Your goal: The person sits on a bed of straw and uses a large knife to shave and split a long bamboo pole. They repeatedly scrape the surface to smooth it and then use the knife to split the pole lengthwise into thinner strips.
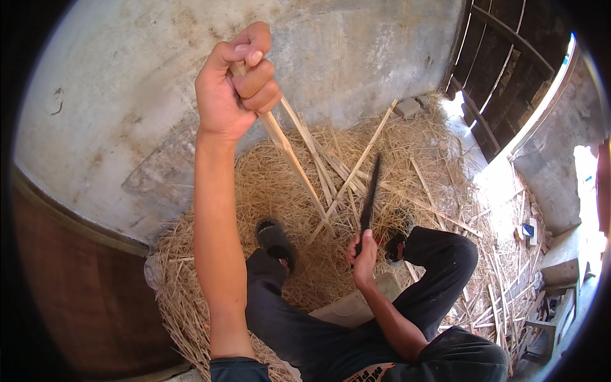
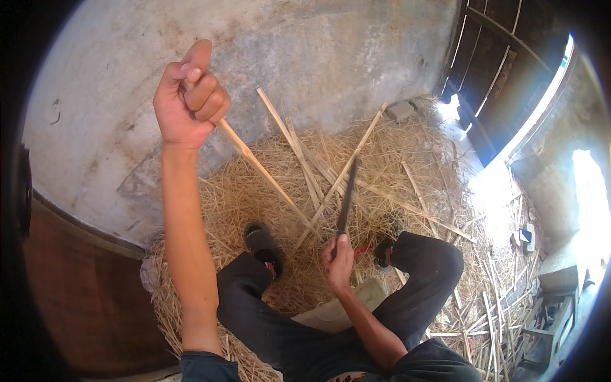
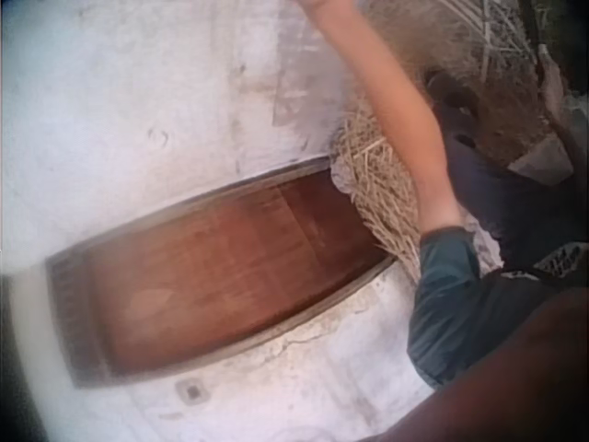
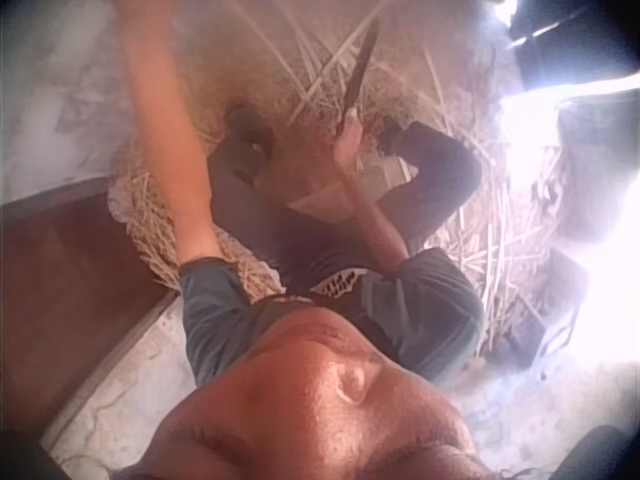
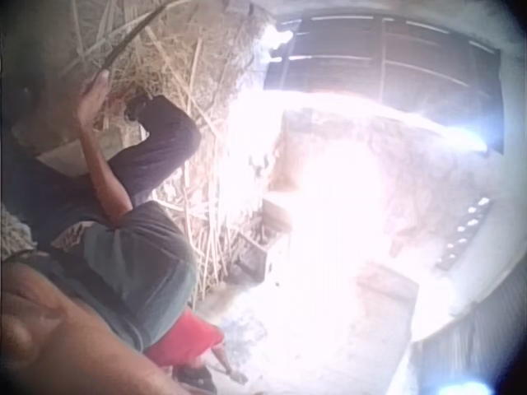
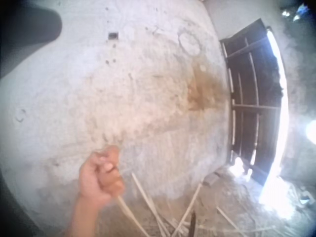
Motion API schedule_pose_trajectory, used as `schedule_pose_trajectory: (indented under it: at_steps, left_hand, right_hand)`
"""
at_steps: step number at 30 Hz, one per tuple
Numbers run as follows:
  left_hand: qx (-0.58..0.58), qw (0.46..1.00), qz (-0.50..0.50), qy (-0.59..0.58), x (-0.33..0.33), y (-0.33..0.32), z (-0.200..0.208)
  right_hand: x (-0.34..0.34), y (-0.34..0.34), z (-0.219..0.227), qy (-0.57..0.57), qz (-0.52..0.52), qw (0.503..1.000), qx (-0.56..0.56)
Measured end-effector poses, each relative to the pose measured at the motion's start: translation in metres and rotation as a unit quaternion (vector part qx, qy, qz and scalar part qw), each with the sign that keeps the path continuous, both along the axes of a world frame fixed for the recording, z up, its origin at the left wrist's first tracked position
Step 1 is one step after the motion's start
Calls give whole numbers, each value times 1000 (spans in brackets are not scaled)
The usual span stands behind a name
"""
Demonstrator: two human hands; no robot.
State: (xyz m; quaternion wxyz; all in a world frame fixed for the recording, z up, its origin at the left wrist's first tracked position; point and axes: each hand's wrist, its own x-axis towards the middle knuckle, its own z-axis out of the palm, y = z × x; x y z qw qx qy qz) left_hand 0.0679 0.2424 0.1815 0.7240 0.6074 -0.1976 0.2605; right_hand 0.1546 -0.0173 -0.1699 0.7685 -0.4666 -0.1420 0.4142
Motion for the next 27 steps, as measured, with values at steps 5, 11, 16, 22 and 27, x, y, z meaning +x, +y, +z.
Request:
schedule_pose_trajectory:
  at_steps: [5, 11, 16, 22, 27]
  left_hand:
    - [1, 1000, 12, -1, 7, -3, 1]
    - [7, 997, 75, 4, 1, -1, -3]
    - [-7, 986, 165, 3, 4, -3, -3]
    - [-18, 981, 194, 7, 5, -3, -2]
    - [-30, 959, 282, 9, 3, -11, -2]
  right_hand:
    - [-11, 2, -89, -128, 149, 960, -201]
    - [-8, -14, -93, 37, 164, 969, -180]
    - [-11, 5, -29, 105, 14, 993, 42]
    - [-19, 3, -107, 58, 133, 970, -194]
    - [-13, -2, -31, 61, 73, 990, -100]
